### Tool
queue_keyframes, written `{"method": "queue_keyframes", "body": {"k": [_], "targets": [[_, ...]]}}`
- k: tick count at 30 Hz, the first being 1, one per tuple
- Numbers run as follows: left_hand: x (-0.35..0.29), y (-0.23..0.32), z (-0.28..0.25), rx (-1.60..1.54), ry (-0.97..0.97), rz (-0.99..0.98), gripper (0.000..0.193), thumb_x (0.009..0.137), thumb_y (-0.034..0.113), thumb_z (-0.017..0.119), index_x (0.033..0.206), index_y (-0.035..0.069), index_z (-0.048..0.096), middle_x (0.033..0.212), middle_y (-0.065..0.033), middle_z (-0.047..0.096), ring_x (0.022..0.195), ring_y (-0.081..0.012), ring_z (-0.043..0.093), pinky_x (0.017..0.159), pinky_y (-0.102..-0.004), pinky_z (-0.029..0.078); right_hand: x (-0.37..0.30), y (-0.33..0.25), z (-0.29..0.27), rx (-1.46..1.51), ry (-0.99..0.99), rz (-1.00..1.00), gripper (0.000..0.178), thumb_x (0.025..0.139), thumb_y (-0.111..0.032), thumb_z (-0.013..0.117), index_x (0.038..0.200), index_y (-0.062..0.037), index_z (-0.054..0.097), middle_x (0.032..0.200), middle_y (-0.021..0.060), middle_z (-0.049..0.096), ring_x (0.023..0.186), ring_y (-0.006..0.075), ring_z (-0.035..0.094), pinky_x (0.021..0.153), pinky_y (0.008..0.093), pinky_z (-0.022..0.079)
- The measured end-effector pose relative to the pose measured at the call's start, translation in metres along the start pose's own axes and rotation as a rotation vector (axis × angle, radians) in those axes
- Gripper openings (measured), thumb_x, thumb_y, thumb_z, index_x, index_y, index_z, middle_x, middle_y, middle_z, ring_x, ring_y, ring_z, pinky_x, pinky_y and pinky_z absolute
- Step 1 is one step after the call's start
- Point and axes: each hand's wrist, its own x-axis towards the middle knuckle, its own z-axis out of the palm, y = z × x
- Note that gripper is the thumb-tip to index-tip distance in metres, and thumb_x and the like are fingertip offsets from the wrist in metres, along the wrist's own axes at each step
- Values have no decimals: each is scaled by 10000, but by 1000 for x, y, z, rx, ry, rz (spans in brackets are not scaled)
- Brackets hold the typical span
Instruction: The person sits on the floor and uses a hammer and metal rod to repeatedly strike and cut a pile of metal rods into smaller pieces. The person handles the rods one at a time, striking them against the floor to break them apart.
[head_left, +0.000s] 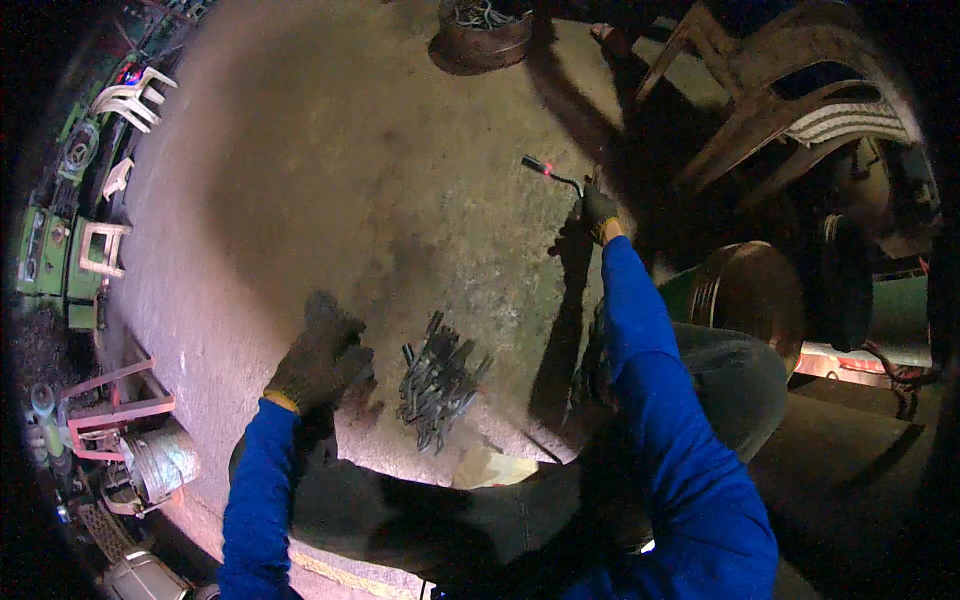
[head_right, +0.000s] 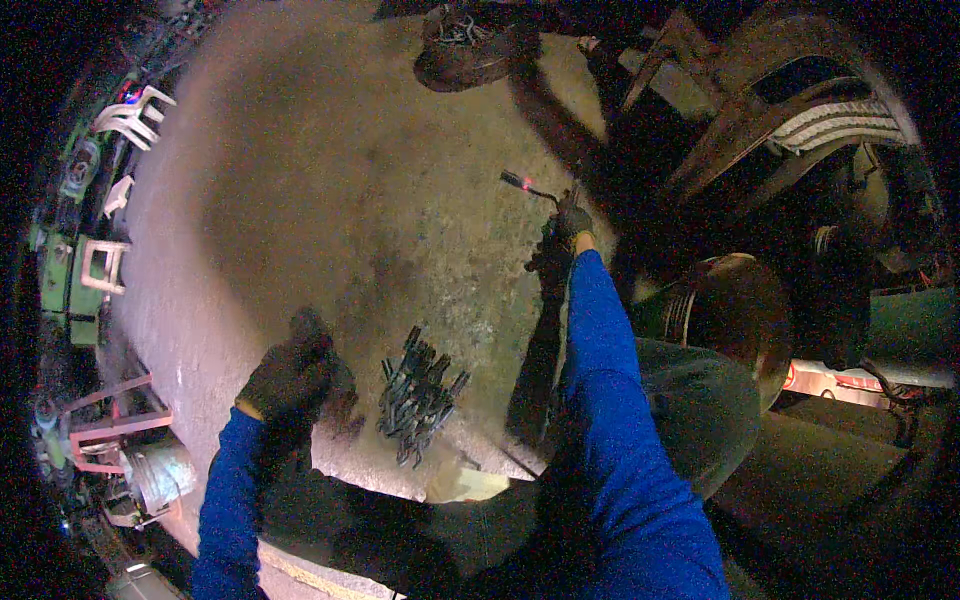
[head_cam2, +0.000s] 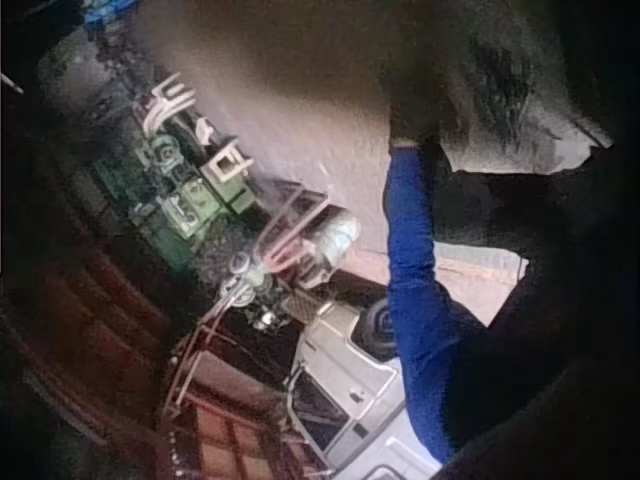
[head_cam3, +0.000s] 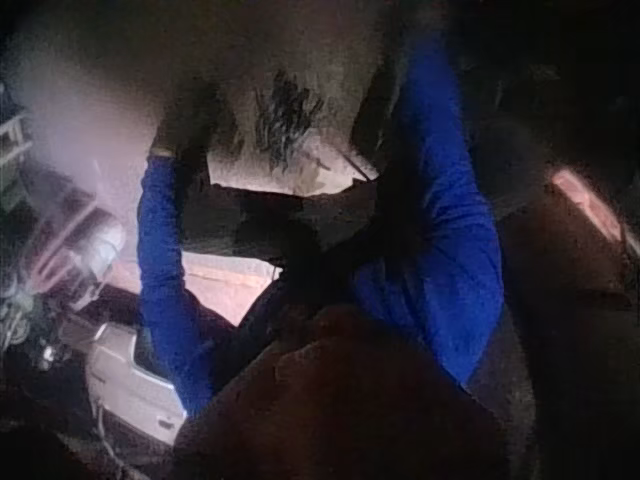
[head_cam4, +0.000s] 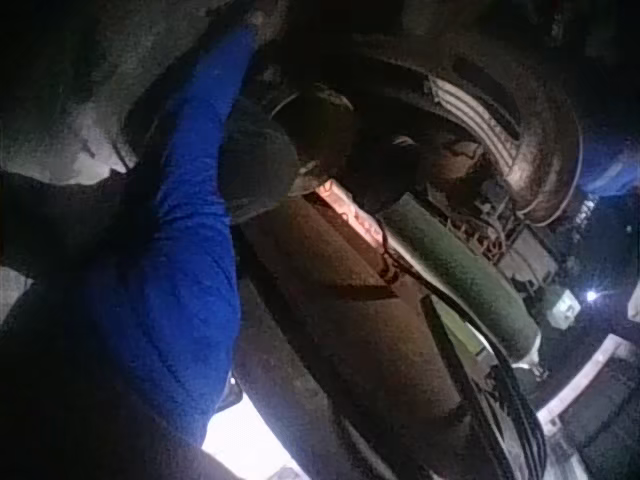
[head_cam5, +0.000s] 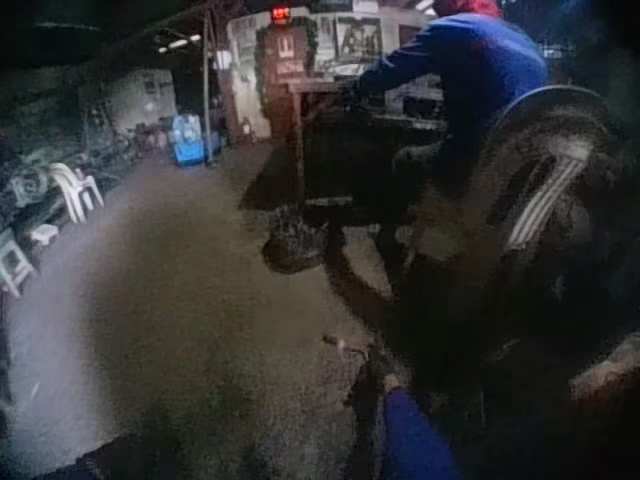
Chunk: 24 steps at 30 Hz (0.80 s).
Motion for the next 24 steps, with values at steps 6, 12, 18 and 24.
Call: {"method": "queue_keyframes", "body": {"k": [6,12,18,24], "targets": [[18,5,2,150,79,103,531,899,401,630,1295,47,615,1262,-242,626,1220,-406,569,1017,-475,459,-65,14,55,567,101,392,643,842,-388,717,1313,9,534,1147,304,652,1059,499,622,904,571,494],[11,16,-9,194,127,194,515,899,393,634,1287,55,625,1274,-220,630,1153,-405,579,1003,-493,451,-199,-141,30,452,-131,501,617,918,-494,552,1365,-69,554,1201,303,640,1120,490,605,955,541,481],[7,33,-14,182,182,281,504,900,393,647,1262,43,638,1250,-201,647,1115,-409,583,992,-484,452,-207,-158,10,270,25,504,533,905,-448,587,1276,-66,610,1082,267,691,1018,473,652,885,545,509],[-3,25,-21,205,216,252,509,889,386,660,1258,35,639,1228,-218,646,1109,-407,600,985,-479,470,-91,-81,-6,172,215,503,414,893,-404,606,1096,-48,666,1027,246,706,968,457,668,845,536,518]]}}
